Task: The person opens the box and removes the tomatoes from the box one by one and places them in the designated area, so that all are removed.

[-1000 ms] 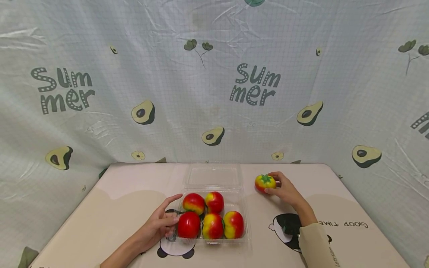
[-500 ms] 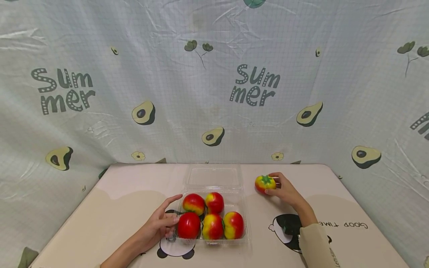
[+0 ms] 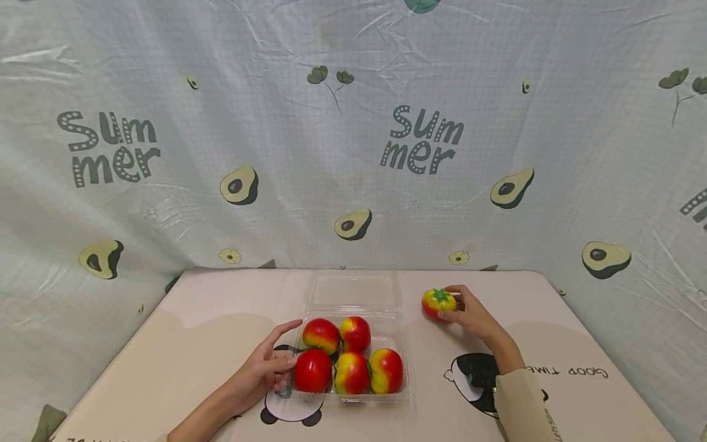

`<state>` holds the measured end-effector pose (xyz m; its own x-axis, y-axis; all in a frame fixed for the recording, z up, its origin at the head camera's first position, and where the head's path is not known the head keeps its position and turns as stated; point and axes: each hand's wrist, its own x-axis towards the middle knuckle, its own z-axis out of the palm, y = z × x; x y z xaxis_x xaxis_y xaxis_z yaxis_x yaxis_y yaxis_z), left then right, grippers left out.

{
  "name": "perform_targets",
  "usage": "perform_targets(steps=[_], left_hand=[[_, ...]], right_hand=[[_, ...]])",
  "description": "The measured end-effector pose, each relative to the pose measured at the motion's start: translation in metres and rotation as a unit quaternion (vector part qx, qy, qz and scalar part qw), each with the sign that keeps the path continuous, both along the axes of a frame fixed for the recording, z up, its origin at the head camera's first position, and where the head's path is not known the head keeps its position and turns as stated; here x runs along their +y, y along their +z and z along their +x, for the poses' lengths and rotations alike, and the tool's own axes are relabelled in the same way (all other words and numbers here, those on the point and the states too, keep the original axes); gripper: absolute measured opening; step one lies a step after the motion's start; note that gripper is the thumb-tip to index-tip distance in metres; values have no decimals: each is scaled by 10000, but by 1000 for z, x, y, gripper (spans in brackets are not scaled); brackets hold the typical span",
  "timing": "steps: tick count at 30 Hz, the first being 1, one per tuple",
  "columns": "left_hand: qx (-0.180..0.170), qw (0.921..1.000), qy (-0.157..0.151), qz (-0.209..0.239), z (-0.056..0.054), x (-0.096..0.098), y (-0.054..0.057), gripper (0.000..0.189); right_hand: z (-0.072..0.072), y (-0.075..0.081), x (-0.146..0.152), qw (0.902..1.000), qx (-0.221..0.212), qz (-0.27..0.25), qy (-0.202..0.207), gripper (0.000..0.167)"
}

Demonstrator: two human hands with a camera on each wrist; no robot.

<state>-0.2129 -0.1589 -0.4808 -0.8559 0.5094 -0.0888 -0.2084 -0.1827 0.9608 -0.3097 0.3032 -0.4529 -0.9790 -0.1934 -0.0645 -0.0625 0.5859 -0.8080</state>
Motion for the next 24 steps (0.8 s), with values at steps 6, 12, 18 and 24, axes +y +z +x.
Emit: perform_targets(steps=[6,12,18,24], left_hand=[[-26,10000,14,-43,-1,1,0,80],[-27,10000,35,-86,-1,1,1,79],[69,9999,62,-81,0,0,0,78],[434,9990,63,-124,1,0,1,77]], right_hand=[[0,-2,1,10000,-31,-20,5,77],[0,-2,1,9999,-37,-104,-2,79],[-1,0,-1,9999,-61,-115,1,79],[-2,0,0,9999,-52,-83,35,76]])
